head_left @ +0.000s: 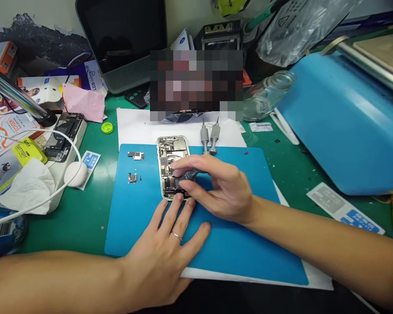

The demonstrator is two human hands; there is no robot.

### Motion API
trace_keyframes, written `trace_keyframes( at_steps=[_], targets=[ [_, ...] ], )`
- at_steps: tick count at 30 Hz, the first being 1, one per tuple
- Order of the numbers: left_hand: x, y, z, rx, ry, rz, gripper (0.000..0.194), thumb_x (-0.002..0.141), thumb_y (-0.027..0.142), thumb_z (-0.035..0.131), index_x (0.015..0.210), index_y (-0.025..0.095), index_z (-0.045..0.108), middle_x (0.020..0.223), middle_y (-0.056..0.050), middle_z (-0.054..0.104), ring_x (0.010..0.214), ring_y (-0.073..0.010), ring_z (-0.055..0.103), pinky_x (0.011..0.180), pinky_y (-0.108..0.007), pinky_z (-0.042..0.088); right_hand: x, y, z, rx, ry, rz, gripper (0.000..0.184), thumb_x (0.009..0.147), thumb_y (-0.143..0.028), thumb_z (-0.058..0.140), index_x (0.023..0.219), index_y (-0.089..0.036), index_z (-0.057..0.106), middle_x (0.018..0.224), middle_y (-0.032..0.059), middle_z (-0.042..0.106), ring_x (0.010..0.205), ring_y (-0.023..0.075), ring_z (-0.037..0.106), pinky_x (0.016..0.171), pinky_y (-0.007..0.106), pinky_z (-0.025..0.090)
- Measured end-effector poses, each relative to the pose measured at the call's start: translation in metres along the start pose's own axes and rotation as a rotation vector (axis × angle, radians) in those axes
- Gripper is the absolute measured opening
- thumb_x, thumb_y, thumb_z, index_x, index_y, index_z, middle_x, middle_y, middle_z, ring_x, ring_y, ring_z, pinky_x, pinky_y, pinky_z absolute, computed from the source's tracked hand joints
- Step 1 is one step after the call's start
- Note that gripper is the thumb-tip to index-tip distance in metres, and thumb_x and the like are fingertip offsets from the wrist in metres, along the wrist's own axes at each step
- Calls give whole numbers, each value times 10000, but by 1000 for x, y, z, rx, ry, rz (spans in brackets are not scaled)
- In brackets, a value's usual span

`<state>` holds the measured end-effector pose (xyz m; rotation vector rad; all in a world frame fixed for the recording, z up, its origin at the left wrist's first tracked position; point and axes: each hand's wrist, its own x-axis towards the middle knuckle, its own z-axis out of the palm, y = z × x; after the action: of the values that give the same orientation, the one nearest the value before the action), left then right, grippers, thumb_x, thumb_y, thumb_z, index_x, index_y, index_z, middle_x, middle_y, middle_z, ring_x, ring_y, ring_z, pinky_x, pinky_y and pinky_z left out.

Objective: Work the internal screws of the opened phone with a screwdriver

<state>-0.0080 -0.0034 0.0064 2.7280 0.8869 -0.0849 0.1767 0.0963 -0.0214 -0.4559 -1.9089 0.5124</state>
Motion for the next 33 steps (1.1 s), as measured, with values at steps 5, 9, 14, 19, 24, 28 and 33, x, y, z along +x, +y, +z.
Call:
trace_keyframes(
  at_steps=[5, 9, 14, 19, 24, 28, 33],
  targets=[
    [0, 1, -1, 11, 12, -3, 801, 927, 533, 529, 1550, 129, 228, 1611, -307, 155, 1511, -478, 91, 1188, -583, 70, 0, -2, -1, 8, -24, 16, 636, 923, -74, 535, 1504, -245, 343, 1245, 94, 681, 1048, 191, 713, 840, 357, 663],
    [1, 0, -2, 7, -4, 1, 838, 905, 545, 561, 1552, 134, 221, 1619, -297, 149, 1510, -480, 99, 1184, -590, 103, 0, -1, -2, -3, -27, -24, 691, 893, -93, 636, 1492, -288, 354, 1248, 81, 691, 1107, 217, 703, 864, 379, 664],
    [2, 0, -2, -6, -6, -6, 845, 888, 528, 588, 1546, 139, 227, 1625, -292, 125, 1514, -478, 69, 1190, -593, 89, -2, -1, 0, 29, 6, 39, 675, 894, -12, 535, 1498, -257, 363, 1240, 90, 693, 1072, 194, 714, 818, 333, 668],
    [1, 1, -2, -18, -9, -5, 832, 899, 524, 576, 1545, 139, 218, 1622, -296, 129, 1513, -476, 80, 1190, -588, 89, -2, -1, 1, -9, -7, -16, 721, 867, -39, 628, 1498, -259, 357, 1218, 88, 709, 1061, 196, 725, 771, 291, 675],
    [1, 1, -2, -21, -15, -6, 823, 913, 524, 552, 1551, 139, 202, 1624, -298, 110, 1514, -476, 70, 1188, -595, 84, -2, -3, 2, 41, 19, 60, 718, 874, -11, 609, 1492, -276, 355, 1177, 63, 721, 969, 156, 737, 708, 228, 668],
    [1, 1, -2, -17, -16, -2, 826, 908, 528, 564, 1546, 134, 218, 1621, -310, 99, 1511, -483, 80, 1188, -593, 75, -2, -5, 2, 48, 34, 88, 694, 885, -24, 602, 1478, -289, 357, 1174, 61, 721, 950, 150, 738, 703, 232, 671],
    [2, 1, -2, -18, -17, -10, 818, 909, 522, 562, 1546, 141, 219, 1628, -295, 103, 1514, -475, 87, 1193, -591, 86, -2, -5, 5, 32, 81, 90, 676, 874, -29, 617, 1455, -295, 395, 1130, 58, 731, 933, 158, 746, 688, 240, 678]
  ],
)
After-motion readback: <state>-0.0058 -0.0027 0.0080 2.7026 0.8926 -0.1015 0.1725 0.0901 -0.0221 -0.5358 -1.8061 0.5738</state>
